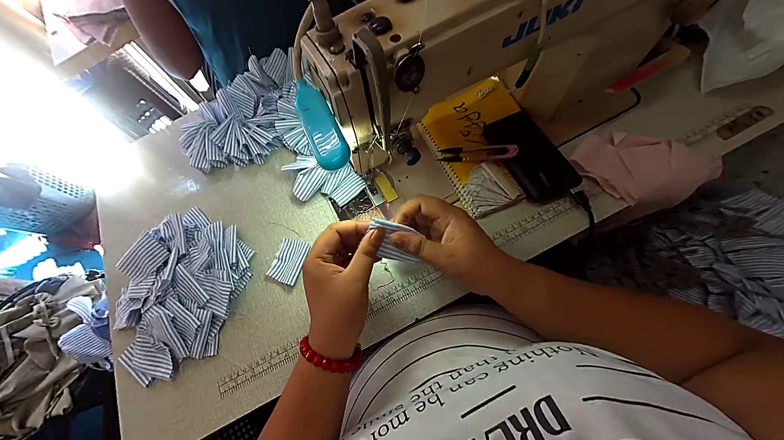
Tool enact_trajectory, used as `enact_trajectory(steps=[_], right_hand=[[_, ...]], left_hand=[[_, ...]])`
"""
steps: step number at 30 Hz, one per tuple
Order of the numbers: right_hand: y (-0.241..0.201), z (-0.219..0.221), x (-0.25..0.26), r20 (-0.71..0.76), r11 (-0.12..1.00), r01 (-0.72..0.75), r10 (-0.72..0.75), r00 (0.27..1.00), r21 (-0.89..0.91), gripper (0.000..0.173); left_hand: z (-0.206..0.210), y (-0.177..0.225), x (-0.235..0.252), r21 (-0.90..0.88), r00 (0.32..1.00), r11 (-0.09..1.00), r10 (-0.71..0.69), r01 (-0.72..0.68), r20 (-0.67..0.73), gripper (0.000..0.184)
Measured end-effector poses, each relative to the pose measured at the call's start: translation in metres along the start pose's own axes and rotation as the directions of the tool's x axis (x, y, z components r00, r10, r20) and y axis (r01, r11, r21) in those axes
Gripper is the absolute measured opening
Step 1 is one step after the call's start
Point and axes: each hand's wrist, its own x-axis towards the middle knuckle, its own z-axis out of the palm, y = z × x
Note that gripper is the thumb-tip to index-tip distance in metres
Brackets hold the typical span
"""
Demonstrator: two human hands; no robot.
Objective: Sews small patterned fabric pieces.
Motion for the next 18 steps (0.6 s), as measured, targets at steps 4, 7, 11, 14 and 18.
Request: enact_trajectory(steps=[4,7,11,14,18], right_hand=[[-0.004,0.003,0.000,0.016,0.945,-0.171,0.174,0.985,0.278,0.013],[0.004,0.001,0.001,-0.107,0.986,-0.069,0.086,0.991,0.150,0.017],[0.003,0.001,0.003,-0.188,0.997,-0.078,0.080,0.979,0.017,0.021],[0.011,-0.003,0.006,-0.192,0.980,0.004,-0.043,0.980,-0.200,0.029],[0.019,-0.006,0.022,-0.181,0.908,-0.030,-0.050,0.982,-0.417,0.030]], left_hand=[[0.004,-0.007,-0.003,-0.176,0.997,0.984,-0.041,0.029,-0.061,0.012],[0.006,-0.012,-0.005,-0.177,0.993,0.983,-0.056,0.038,-0.101,0.018],[0.009,-0.020,-0.007,-0.109,0.989,0.994,-0.038,0.022,-0.146,0.029],[0.010,-0.030,-0.005,-0.043,0.985,0.999,-0.014,0.007,-0.170,0.032],[0.006,-0.044,0.005,0.355,0.992,0.935,0.043,0.003,-0.121,0.029]])
